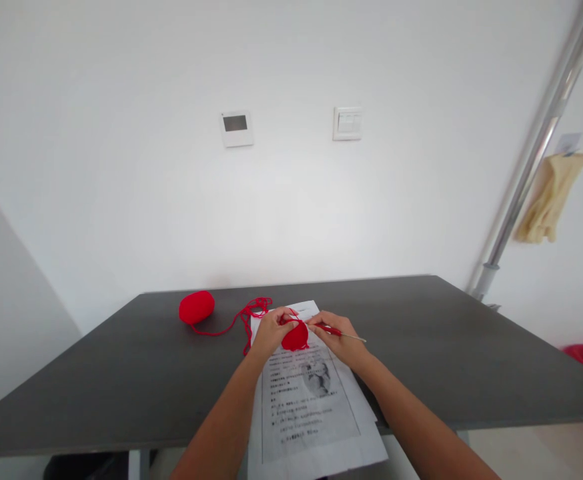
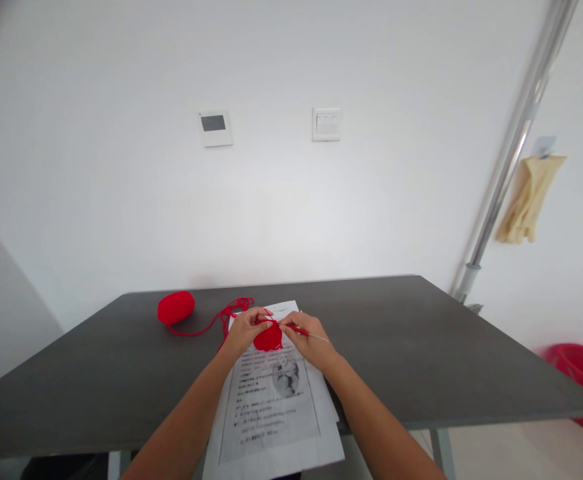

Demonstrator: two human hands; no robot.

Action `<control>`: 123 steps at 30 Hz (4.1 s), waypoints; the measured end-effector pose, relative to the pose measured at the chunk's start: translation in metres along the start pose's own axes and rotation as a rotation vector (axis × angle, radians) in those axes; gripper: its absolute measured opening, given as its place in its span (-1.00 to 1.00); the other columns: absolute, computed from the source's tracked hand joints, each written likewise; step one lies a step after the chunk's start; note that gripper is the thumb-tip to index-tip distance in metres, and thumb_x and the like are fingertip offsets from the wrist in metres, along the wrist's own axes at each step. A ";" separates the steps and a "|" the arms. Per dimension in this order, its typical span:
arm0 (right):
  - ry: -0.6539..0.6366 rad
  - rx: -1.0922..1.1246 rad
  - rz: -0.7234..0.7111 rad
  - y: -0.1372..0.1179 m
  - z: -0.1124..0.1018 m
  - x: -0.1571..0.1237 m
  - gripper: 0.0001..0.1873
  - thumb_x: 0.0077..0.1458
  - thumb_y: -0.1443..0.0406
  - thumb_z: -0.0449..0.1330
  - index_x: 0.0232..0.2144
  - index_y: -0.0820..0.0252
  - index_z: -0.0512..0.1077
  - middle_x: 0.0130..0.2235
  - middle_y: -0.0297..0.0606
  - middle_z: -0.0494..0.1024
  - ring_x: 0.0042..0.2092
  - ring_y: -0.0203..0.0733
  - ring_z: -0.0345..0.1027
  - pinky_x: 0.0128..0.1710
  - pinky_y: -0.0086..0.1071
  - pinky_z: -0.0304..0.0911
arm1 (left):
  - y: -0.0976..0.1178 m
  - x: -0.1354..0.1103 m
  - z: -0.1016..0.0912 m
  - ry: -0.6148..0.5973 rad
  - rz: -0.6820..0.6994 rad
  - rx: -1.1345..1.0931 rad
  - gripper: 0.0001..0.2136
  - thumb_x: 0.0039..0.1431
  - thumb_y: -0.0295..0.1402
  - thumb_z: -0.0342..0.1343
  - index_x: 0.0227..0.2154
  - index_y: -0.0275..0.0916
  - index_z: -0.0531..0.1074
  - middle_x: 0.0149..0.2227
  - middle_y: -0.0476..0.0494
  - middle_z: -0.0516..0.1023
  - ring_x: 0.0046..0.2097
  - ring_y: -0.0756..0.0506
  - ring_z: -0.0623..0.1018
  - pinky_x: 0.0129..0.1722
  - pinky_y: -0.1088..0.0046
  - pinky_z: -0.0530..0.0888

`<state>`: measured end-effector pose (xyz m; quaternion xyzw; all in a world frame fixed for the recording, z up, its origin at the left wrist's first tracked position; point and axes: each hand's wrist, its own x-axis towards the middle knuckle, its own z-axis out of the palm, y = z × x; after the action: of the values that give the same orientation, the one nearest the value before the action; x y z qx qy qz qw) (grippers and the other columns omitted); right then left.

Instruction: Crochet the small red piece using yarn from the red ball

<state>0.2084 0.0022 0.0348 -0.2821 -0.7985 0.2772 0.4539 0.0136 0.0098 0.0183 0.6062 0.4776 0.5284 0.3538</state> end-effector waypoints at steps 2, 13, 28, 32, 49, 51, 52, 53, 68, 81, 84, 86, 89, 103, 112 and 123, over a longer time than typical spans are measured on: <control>-0.016 0.101 0.056 0.001 -0.005 0.002 -0.82 0.09 0.21 0.13 -0.42 0.19 0.45 -0.40 -0.27 0.53 -0.35 -0.24 0.37 -0.32 -0.38 0.26 | 0.000 0.001 -0.001 -0.015 -0.006 -0.002 -0.90 -0.18 -0.41 0.20 -0.51 -0.27 0.47 -0.46 -0.08 0.52 -0.40 -0.05 0.46 -0.39 0.49 0.36; 0.064 0.627 0.312 -0.004 0.000 0.007 -0.70 -0.15 0.09 0.31 -0.51 0.22 0.45 -0.49 -0.29 0.54 -0.41 -0.23 0.43 -0.29 -0.30 0.35 | 0.014 -0.011 0.000 -0.199 -0.292 -0.374 -0.72 -0.28 -0.34 0.32 -0.41 -0.30 0.53 -0.50 -0.08 0.55 -0.49 0.00 0.47 -0.44 0.50 0.34; 0.013 0.261 0.009 -0.002 0.010 0.001 -0.81 0.07 0.17 0.18 -0.41 0.16 0.49 -0.26 -0.19 0.56 -0.19 -0.16 0.42 -0.13 -0.29 0.28 | 0.022 -0.016 -0.004 -0.291 -0.337 -0.500 -0.65 -0.32 -0.41 0.35 -0.34 -0.33 0.55 -0.46 -0.14 0.57 -0.47 -0.01 0.48 -0.43 0.51 0.32; 0.061 0.307 0.073 -0.005 0.009 0.002 -0.81 0.04 0.16 0.20 -0.40 0.16 0.50 -0.32 -0.23 0.56 -0.23 -0.16 0.43 -0.17 -0.31 0.30 | 0.021 -0.015 -0.003 -0.264 -0.285 -0.448 -0.65 -0.29 -0.40 0.34 -0.31 -0.32 0.55 -0.43 -0.14 0.59 -0.42 -0.04 0.50 -0.33 0.46 0.34; 0.055 0.380 0.101 -0.008 0.014 0.003 -0.80 0.02 0.16 0.21 -0.43 0.18 0.45 -0.30 -0.24 0.53 -0.22 -0.17 0.38 -0.17 -0.33 0.24 | 0.018 -0.015 0.003 -0.220 -0.217 -0.494 -0.47 -0.25 -0.42 0.33 -0.08 -0.29 0.45 -0.51 0.03 0.42 -0.48 0.07 0.38 -0.42 0.53 0.25; 0.042 0.374 0.120 -0.008 0.014 0.003 -0.79 0.03 0.15 0.19 -0.43 0.18 0.45 -0.34 -0.26 0.52 -0.26 -0.19 0.37 -0.21 -0.35 0.24 | 0.019 -0.015 0.002 -0.218 -0.213 -0.492 -0.45 -0.24 -0.42 0.32 -0.06 -0.28 0.43 -0.51 0.04 0.40 -0.49 0.07 0.36 -0.43 0.53 0.24; 0.038 0.370 0.128 -0.008 0.014 0.003 -0.79 0.04 0.15 0.18 -0.43 0.18 0.44 -0.36 -0.28 0.51 -0.28 -0.20 0.36 -0.23 -0.35 0.23 | 0.019 -0.016 0.001 -0.217 -0.208 -0.491 -0.44 -0.23 -0.43 0.32 -0.04 -0.27 0.42 -0.51 0.04 0.40 -0.49 0.08 0.36 -0.43 0.53 0.23; 0.035 0.368 0.135 -0.007 0.015 0.003 -0.78 0.04 0.14 0.17 -0.43 0.18 0.44 -0.38 -0.29 0.50 -0.30 -0.21 0.35 -0.24 -0.36 0.23 | 0.019 -0.016 0.001 -0.220 -0.203 -0.488 -0.43 -0.23 -0.43 0.31 -0.02 -0.26 0.41 -0.51 0.05 0.39 -0.49 0.08 0.36 -0.43 0.53 0.23; 0.025 0.406 0.146 -0.005 0.013 0.003 -0.78 0.03 0.15 0.19 -0.47 0.20 0.45 -0.43 -0.30 0.49 -0.36 -0.24 0.33 -0.29 -0.38 0.22 | 0.018 -0.017 0.002 -0.228 -0.224 -0.484 -0.36 -0.28 -0.49 0.31 0.01 -0.23 0.38 -0.45 0.03 0.37 -0.42 0.05 0.36 -0.36 0.50 0.24; 0.011 0.173 0.062 -0.004 0.026 -0.003 -0.87 0.16 0.23 0.02 -0.35 0.15 0.31 -0.33 -0.30 0.42 -0.34 -0.26 0.27 -0.33 -0.41 0.21 | 0.015 -0.014 0.009 -0.080 -0.112 -0.305 -0.36 -0.18 -0.40 0.27 0.07 -0.28 0.30 -0.55 0.08 0.34 -0.49 0.06 0.31 -0.43 0.52 0.24; 0.034 0.034 -0.042 -0.001 0.032 -0.003 -0.88 0.19 0.28 -0.04 -0.32 0.14 0.27 -0.28 -0.27 0.39 -0.24 -0.21 0.25 -0.20 -0.32 0.21 | 0.015 -0.014 0.013 -0.017 -0.064 -0.234 -0.38 -0.17 -0.41 0.26 0.06 -0.28 0.32 -0.56 0.07 0.36 -0.49 0.03 0.32 -0.43 0.50 0.27; 0.048 -0.050 -0.120 -0.001 0.035 -0.003 -0.87 0.20 0.31 -0.07 -0.29 0.14 0.27 -0.24 -0.23 0.38 -0.19 -0.16 0.24 -0.13 -0.24 0.20 | 0.015 -0.014 0.018 0.033 -0.034 -0.214 -0.40 -0.15 -0.42 0.25 0.06 -0.28 0.32 -0.55 0.05 0.39 -0.46 0.02 0.35 -0.38 0.49 0.30; 0.041 -0.161 -0.216 -0.003 0.037 -0.002 -0.83 0.20 0.35 -0.09 -0.22 0.15 0.27 -0.16 -0.14 0.36 -0.11 -0.11 0.21 -0.06 -0.17 0.18 | 0.016 -0.016 0.023 0.051 -0.056 -0.322 -0.40 -0.14 -0.42 0.23 0.07 -0.27 0.30 -0.53 0.04 0.42 -0.44 0.01 0.38 -0.36 0.48 0.32; 0.050 0.041 -0.058 -0.005 0.026 -0.005 -0.82 0.18 0.25 0.03 -0.20 0.12 0.38 -0.19 -0.21 0.47 -0.15 -0.19 0.34 -0.11 -0.31 0.25 | 0.018 -0.015 0.000 -0.253 -0.337 -0.678 -0.48 -0.26 -0.49 0.30 -0.10 -0.30 0.46 -0.47 -0.07 0.50 -0.44 0.02 0.45 -0.37 0.51 0.29; 0.082 0.244 -0.059 -0.003 0.020 0.000 -0.83 0.10 0.19 0.15 -0.33 0.13 0.48 -0.27 -0.21 0.53 -0.19 -0.17 0.40 -0.13 -0.29 0.27 | 0.016 -0.015 -0.009 -0.319 -0.363 -0.672 -0.48 -0.23 -0.46 0.29 -0.07 -0.29 0.45 -0.42 -0.13 0.52 -0.44 0.01 0.46 -0.40 0.51 0.29; 0.061 0.109 -0.127 -0.001 0.021 -0.002 -0.85 0.12 0.23 0.13 -0.29 0.11 0.48 -0.26 -0.22 0.52 -0.18 -0.18 0.38 -0.12 -0.28 0.27 | 0.025 -0.018 -0.003 -0.253 -0.319 -0.563 -0.45 -0.26 -0.42 0.33 -0.07 -0.26 0.44 -0.44 -0.08 0.51 -0.45 0.01 0.45 -0.44 0.53 0.27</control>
<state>0.1906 -0.0039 0.0258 -0.2139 -0.7842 0.2823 0.5095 0.0157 -0.0149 0.0371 0.4634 0.3543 0.4979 0.6417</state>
